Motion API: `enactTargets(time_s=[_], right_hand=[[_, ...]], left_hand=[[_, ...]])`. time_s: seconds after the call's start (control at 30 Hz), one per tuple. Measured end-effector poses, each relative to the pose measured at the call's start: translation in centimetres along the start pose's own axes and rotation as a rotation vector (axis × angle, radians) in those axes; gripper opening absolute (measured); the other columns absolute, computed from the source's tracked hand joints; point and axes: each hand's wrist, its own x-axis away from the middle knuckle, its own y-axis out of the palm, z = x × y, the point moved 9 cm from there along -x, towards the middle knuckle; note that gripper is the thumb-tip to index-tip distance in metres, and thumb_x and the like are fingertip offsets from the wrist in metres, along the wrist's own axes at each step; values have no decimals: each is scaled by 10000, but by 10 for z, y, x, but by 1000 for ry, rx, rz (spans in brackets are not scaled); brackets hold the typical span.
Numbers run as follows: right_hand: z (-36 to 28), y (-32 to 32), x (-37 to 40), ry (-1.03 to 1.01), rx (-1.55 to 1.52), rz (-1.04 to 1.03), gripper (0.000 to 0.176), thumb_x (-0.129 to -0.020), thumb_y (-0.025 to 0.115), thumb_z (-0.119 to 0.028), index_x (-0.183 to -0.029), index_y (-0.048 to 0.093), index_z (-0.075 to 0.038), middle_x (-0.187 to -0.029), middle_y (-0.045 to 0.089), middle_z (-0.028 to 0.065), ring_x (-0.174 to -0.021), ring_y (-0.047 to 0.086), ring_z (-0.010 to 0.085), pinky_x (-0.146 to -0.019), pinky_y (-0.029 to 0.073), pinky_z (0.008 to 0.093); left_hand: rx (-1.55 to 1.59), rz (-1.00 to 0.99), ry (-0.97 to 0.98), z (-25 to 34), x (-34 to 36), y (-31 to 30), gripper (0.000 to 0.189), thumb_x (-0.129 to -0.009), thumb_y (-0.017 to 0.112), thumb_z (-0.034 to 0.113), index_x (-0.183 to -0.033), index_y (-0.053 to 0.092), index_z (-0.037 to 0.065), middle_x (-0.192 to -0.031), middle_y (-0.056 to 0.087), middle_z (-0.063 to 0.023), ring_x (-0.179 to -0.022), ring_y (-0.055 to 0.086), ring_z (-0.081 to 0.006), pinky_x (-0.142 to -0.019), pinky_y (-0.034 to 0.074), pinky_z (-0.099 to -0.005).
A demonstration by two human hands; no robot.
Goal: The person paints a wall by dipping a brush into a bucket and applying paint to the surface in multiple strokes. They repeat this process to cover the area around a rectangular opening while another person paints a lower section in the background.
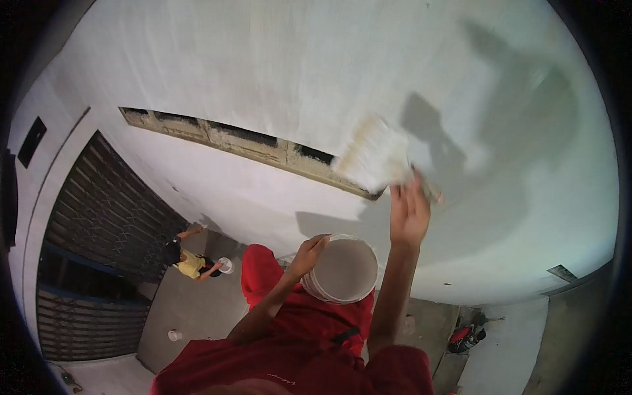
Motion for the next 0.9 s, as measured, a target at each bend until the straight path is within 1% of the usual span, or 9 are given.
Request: enactTargets(time_s=[0.1, 0.2, 0.37, 0.43, 0.53, 0.67, 0.73, 0.8, 0.9], right_hand=[[-31, 121, -53, -289, 349, -170, 265, -860, 622, 8, -1118, 574, 42, -1213, 558, 152, -1061, 582, 229, -860, 538, 378], [-56, 255, -92, -709, 1019, -570, 115, -857, 666, -58, -940, 677, 21, -895, 677, 80, -814, 646, 169, -746, 547, 320], [-61, 379, -163, -782, 1234, -612, 166, -792, 706, -136, -782, 622, 6, -695, 588, 110, -651, 552, 166, -627, 462, 313], [-68, 405, -170, -722, 1440, -500, 184, -802, 694, -136, -780, 608, 26, -670, 576, 100, -622, 534, 161, -603, 454, 309], [-81, 441, -172, -1019, 1608, -511, 193, -800, 686, -138, -770, 593, 29, -652, 552, 98, -603, 508, 150, -586, 443, 311], [-78, 461, -118, -1708, 1436, -659, 122, -837, 624, -111, -822, 678, -2, -735, 645, 154, -666, 603, 230, -657, 492, 371], [-52, 453, -127, -1522, 1594, -703, 132, -861, 588, -95, -857, 696, -18, -761, 665, 158, -668, 615, 248, -671, 500, 378], [8, 419, -134, -1429, 1536, -1034, 138, -804, 605, 2, -882, 700, -59, -816, 689, 89, -758, 655, 198, -724, 517, 325], [79, 354, -104, -1480, 1583, -1159, 186, -737, 589, 7, -871, 687, -75, -736, 648, 122, -691, 631, 281, -673, 519, 380]], left_hand=[[20, -3, 20, 5, 0, 1, 385, -963, 509, 332, -1162, 616, 20, -1076, 659, -169, -1009, 622, -264, -877, 459, -333], [30, -11, -27, 1, 8, 6, 398, -961, 515, 346, -1158, 619, 17, -1069, 661, -168, -997, 622, -251, -870, 459, -329], [45, -22, -33, -6, 1, 3, 419, -958, 519, 372, -1155, 625, 18, -1050, 666, -166, -989, 621, -237, -872, 456, -322], [13, 4, -22, -2, 6, 3, 424, -957, 518, 379, -1156, 625, 20, -1051, 667, -167, -996, 620, -240, -877, 453, -322], [8, 2, 6, -4, -1, 3, 429, -957, 516, 383, -1157, 624, 19, -1063, 664, -169, -1008, 617, -242, -884, 450, -322], [44, -15, -30, -11, 0, 5, 434, -959, 513, 382, -1157, 620, 11, -1075, 660, -169, -1016, 613, -244, -887, 448, -324], [19, -1, -20, -8, 0, 3, 437, -960, 512, 384, -1158, 619, 9, -1075, 661, -167, -1016, 613, -246, -887, 448, -322], [16, 0, -11, -7, 1, 4, 438, -960, 511, 385, -1156, 620, 9, -1071, 662, -166, -1012, 615, -247, -886, 448, -321], [27, 1, 6, -4, 1, 3, 435, -960, 511, 385, -1148, 625, 10, -1063, 665, -167, -1007, 618, -250, -884, 450, -319]])
